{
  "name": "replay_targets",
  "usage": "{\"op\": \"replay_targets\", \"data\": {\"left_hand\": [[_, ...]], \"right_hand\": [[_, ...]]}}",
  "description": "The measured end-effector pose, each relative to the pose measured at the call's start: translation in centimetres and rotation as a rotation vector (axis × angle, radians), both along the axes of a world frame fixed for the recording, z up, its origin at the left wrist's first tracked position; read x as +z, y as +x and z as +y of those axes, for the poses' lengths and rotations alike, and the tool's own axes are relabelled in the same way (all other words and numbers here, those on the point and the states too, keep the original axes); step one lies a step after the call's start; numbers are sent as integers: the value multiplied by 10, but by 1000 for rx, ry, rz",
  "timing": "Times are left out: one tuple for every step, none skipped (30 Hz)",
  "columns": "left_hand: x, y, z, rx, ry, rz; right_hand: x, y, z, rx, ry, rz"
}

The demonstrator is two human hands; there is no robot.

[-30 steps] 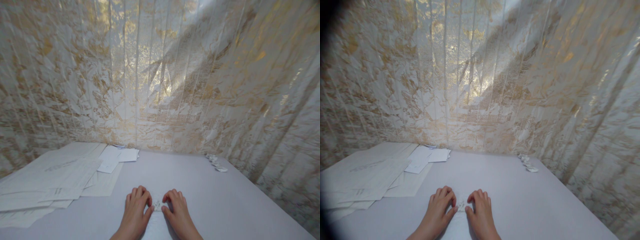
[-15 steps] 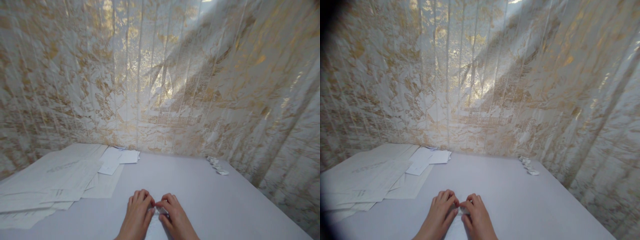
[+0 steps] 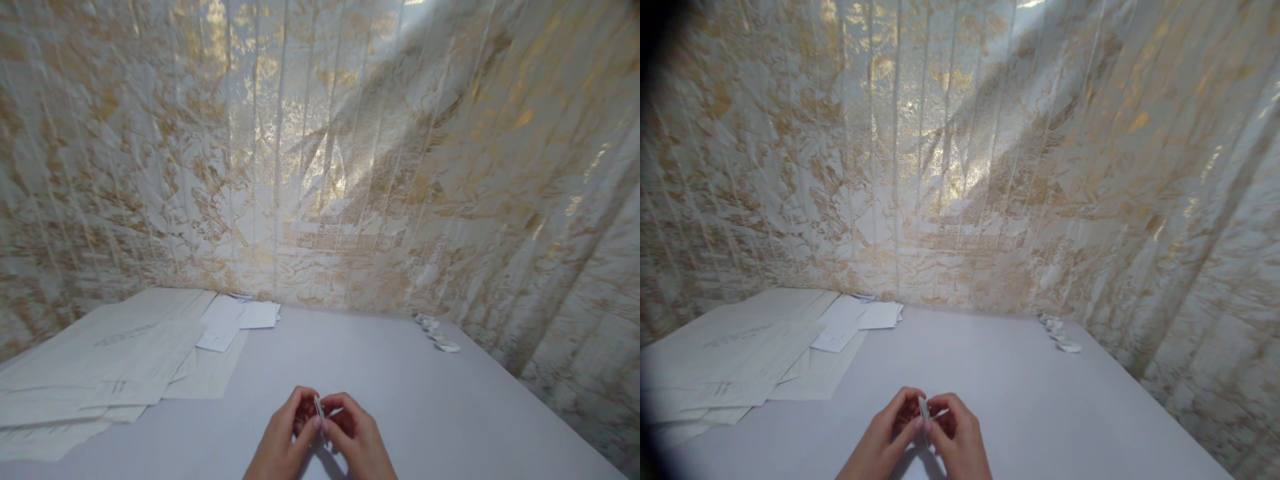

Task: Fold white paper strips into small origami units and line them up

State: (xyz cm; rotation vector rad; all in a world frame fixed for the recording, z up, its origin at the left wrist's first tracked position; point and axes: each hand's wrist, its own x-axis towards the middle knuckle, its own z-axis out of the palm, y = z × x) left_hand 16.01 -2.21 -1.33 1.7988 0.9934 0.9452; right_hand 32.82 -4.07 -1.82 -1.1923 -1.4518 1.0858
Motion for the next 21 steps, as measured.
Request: {"op": "replay_targets", "data": {"left_hand": [[-1,0,-1,-11,-7,-42],[-1,0,-2,-20,-7,-66],[-2,0,-3,-22,3,-65],[-3,0,-4,-21,23,-42],[-4,-1,-5,-15,47,-16],[-4,-1,-6,-6,66,3],[-4,-1,-8,4,78,10],[-4,-2,-9,12,83,5],[-3,-2,-10,20,85,-8],[-3,-1,-10,26,84,-29],[-2,-1,-10,33,71,-64],[-3,-1,-9,39,45,-105],[-4,0,-7,45,9,-145],[-5,0,-5,51,-35,-182],[-8,1,-3,54,-80,-213],[-10,1,0,53,-119,-234],[-13,1,2,57,-144,-245],[-16,1,4,62,-157,-252],[-18,1,5,70,-167,-261],[-19,1,5,80,-172,-272],[-20,1,5,89,-173,-281]], "right_hand": [[-1,0,0,1,-11,33],[-3,-1,-1,-5,-6,48],[-3,-1,-1,-12,9,50],[-4,-2,-2,-17,30,47],[-4,-3,-2,-19,53,40],[-4,-3,-2,-14,72,30],[-5,-4,-3,-12,88,21],[-6,-4,-3,-18,104,17],[-7,-4,-3,-36,118,18],[-9,-4,-2,-64,125,23],[-11,-3,-2,-88,121,27],[-12,-2,-2,-107,113,33],[-12,0,-1,-115,105,39],[-12,2,-1,-114,102,42],[-12,3,-1,-106,110,41],[-10,5,-1,-94,129,32],[-9,6,-2,-83,156,18],[-8,6,-2,-75,185,1],[-7,6,-2,-59,208,-17],[-6,5,-3,-47,232,-23],[-6,4,-3,-40,255,-16]]}}
